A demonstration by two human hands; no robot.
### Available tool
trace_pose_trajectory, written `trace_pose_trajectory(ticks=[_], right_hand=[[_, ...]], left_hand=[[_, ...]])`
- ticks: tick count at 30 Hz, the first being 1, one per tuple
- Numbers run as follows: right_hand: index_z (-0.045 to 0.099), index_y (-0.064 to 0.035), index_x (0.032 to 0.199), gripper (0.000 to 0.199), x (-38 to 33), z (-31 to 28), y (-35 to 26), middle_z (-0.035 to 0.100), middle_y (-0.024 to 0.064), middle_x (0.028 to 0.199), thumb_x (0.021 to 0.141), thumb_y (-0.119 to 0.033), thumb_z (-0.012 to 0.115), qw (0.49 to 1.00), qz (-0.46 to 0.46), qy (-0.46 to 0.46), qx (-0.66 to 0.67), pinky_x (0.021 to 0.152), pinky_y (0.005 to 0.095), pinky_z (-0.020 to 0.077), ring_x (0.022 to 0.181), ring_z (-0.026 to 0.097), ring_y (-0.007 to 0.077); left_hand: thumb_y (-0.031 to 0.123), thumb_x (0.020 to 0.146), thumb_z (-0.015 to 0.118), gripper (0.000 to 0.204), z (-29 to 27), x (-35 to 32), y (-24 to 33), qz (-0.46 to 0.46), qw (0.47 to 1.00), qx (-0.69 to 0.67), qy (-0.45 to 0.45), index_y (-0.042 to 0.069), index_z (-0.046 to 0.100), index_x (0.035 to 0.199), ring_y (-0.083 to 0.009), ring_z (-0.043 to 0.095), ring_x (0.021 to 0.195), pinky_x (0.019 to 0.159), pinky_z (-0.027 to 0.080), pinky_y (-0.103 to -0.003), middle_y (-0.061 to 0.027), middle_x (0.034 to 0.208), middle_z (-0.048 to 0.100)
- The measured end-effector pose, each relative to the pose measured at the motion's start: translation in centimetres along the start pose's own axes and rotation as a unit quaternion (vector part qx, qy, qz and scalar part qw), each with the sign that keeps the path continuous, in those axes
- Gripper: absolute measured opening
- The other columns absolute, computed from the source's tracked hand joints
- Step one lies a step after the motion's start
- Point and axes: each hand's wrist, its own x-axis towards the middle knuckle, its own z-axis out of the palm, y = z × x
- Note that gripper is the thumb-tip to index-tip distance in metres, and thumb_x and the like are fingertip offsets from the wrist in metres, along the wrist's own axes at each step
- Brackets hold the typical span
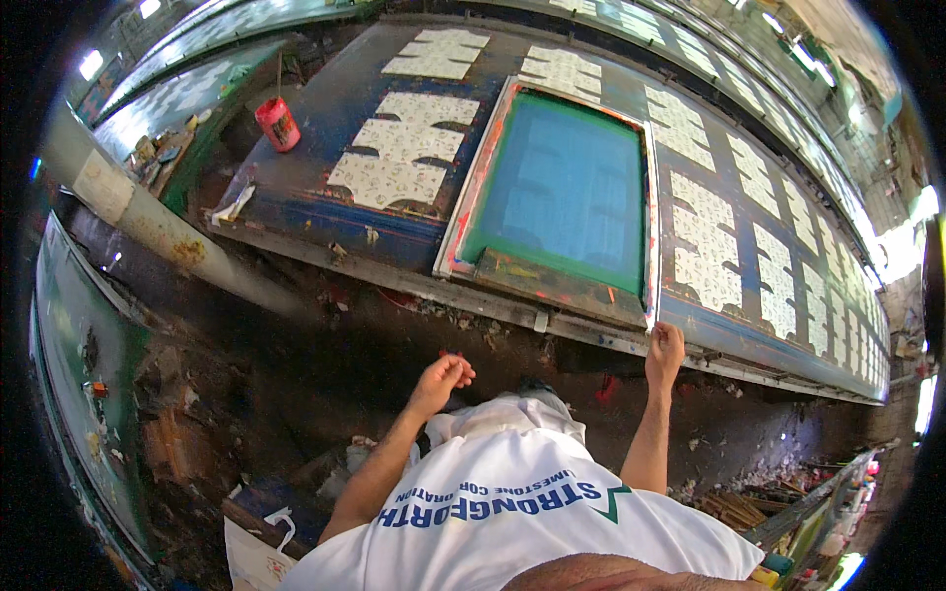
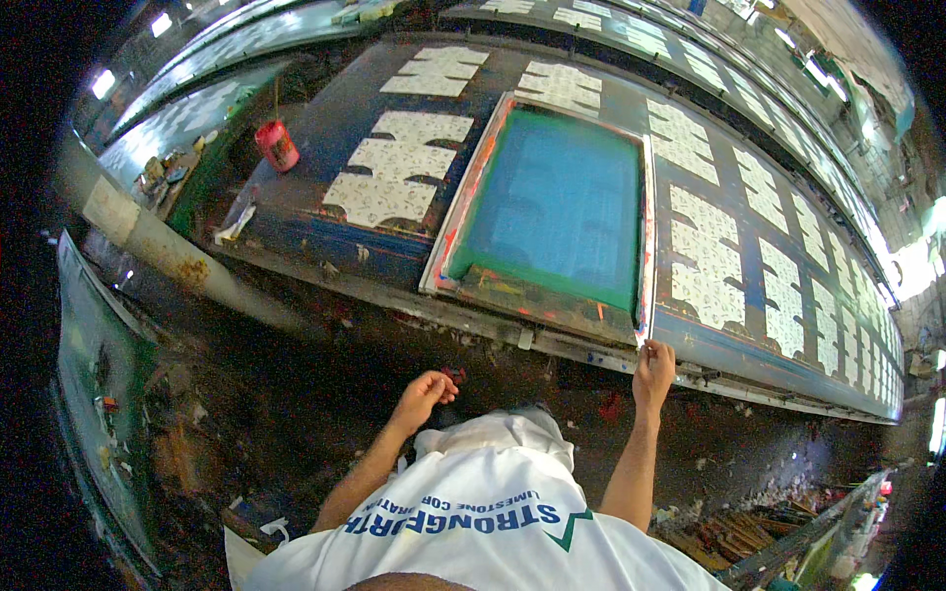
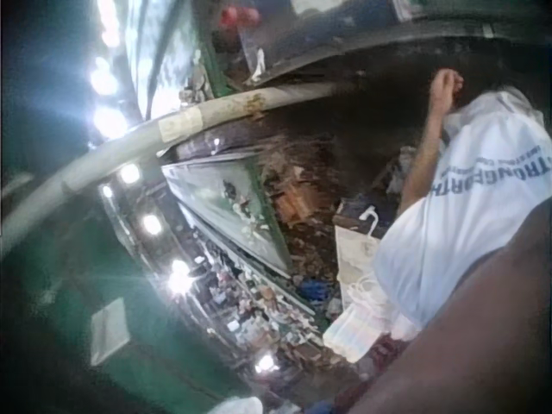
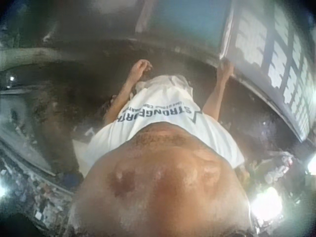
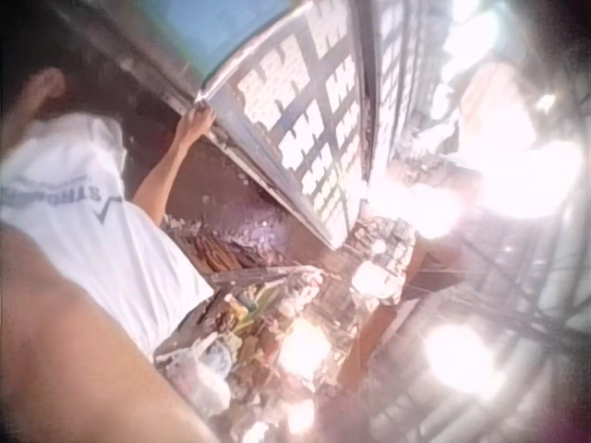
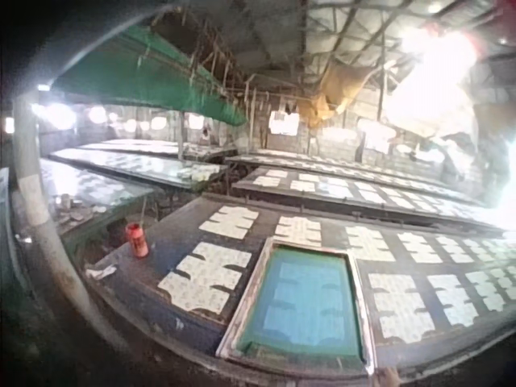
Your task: The person aligns and secures a rectangular screen frame onto a workbench using both hands. They adjust the frame edges and corners, then briefly move to a nearby green table before returning to reposition the frame.
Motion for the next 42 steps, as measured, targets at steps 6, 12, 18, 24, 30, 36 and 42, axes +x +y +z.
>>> trace_pose_trajectory(ticks=[6, 12, 18, 24, 30, 36, 42], right_hand=[[0.072, 0.0015, 0.110, 0.016, 0.5, -1.1, 0.3, 0.067, 0.0101, 0.101, 0.105, -0.012, 0.067, 0.998, 0.028, -0.012, -0.046, 0.084, 0.0351, 0.0521, 0.090, 0.064, 0.0205], [0.073, 0.0017, 0.112, 0.020, 2.8, -0.6, 2.1, 0.068, 0.0118, 0.099, 0.103, -0.015, 0.070, 0.999, 0.051, -0.006, 0.000, 0.084, 0.0365, 0.0531, 0.090, 0.066, 0.0215], [0.070, 0.0041, 0.125, 0.037, 8.5, 1.6, 5.1, 0.072, 0.0177, 0.115, 0.102, -0.025, 0.072, 0.997, 0.073, -0.003, 0.023, 0.092, 0.0389, 0.0544, 0.103, 0.070, 0.0250], [0.067, 0.0052, 0.132, 0.052, 13.8, 6.0, 8.5, 0.072, 0.0202, 0.120, 0.099, -0.035, 0.075, 0.986, 0.144, -0.079, 0.008, 0.093, 0.0411, 0.0547, 0.108, 0.070, 0.0299], [0.070, 0.0029, 0.126, 0.058, 16.4, 8.8, 8.0, 0.074, 0.0225, 0.108, 0.090, -0.041, 0.081, 0.983, 0.119, -0.130, -0.058, 0.095, 0.0468, 0.0532, 0.112, 0.067, 0.0399], [0.071, 0.0027, 0.124, 0.058, 16.7, 8.8, 6.5, 0.068, 0.0258, 0.116, 0.084, -0.037, 0.083, 0.971, 0.130, -0.150, -0.137, 0.097, 0.0476, 0.0528, 0.112, 0.065, 0.0434], [0.068, 0.0054, 0.130, 0.063, 15.8, 9.2, 8.2, 0.065, 0.0271, 0.118, 0.083, -0.033, 0.083, 0.983, 0.102, -0.108, -0.108, 0.097, 0.0479, 0.0532, 0.109, 0.066, 0.0424]], left_hand=[[0.046, 0.113, 0.052, 0.047, -0.8, 2.4, 3.6, 0.087, 0.994, 0.060, 0.036, 0.002, 0.068, 0.107, -0.0124, 0.065, 0.092, 0.086, 0.054, -0.031, -0.0042, 0.099, 0.071], [0.026, 0.111, 0.060, 0.025, -1.8, 4.5, 7.1, 0.094, 0.987, 0.071, 0.110, 0.002, 0.068, 0.108, -0.0098, 0.065, 0.091, 0.086, 0.054, -0.028, -0.0024, 0.103, 0.071], [0.023, 0.110, 0.063, 0.025, -4.4, 6.3, 10.3, 0.116, 0.961, 0.162, 0.194, 0.003, 0.069, 0.124, -0.0138, 0.070, 0.101, 0.091, 0.056, -0.031, -0.0048, 0.114, 0.073], [0.020, 0.107, 0.066, 0.035, -5.9, 10.5, 12.6, 0.119, 0.933, 0.246, 0.235, 0.000, 0.065, 0.136, -0.0174, 0.068, 0.116, 0.100, 0.055, -0.032, -0.0107, 0.128, 0.070], [0.027, 0.105, 0.066, 0.052, -5.5, 16.2, 12.1, 0.074, 0.886, 0.384, 0.249, -0.004, 0.057, 0.145, -0.0362, 0.060, 0.135, 0.110, 0.051, -0.045, -0.0234, 0.148, 0.060], [0.035, 0.102, 0.069, 0.060, -3.9, 18.9, 10.4, 0.052, 0.838, 0.480, 0.254, -0.005, 0.058, 0.144, -0.0394, 0.061, 0.133, 0.112, 0.048, -0.047, -0.0264, 0.142, 0.064], [0.036, 0.100, 0.071, 0.058, -2.9, 19.0, 10.0, 0.033, 0.848, 0.427, 0.314, -0.006, 0.063, 0.140, -0.0395, 0.065, 0.129, 0.110, 0.050, -0.045, -0.0270, 0.138, 0.067]])
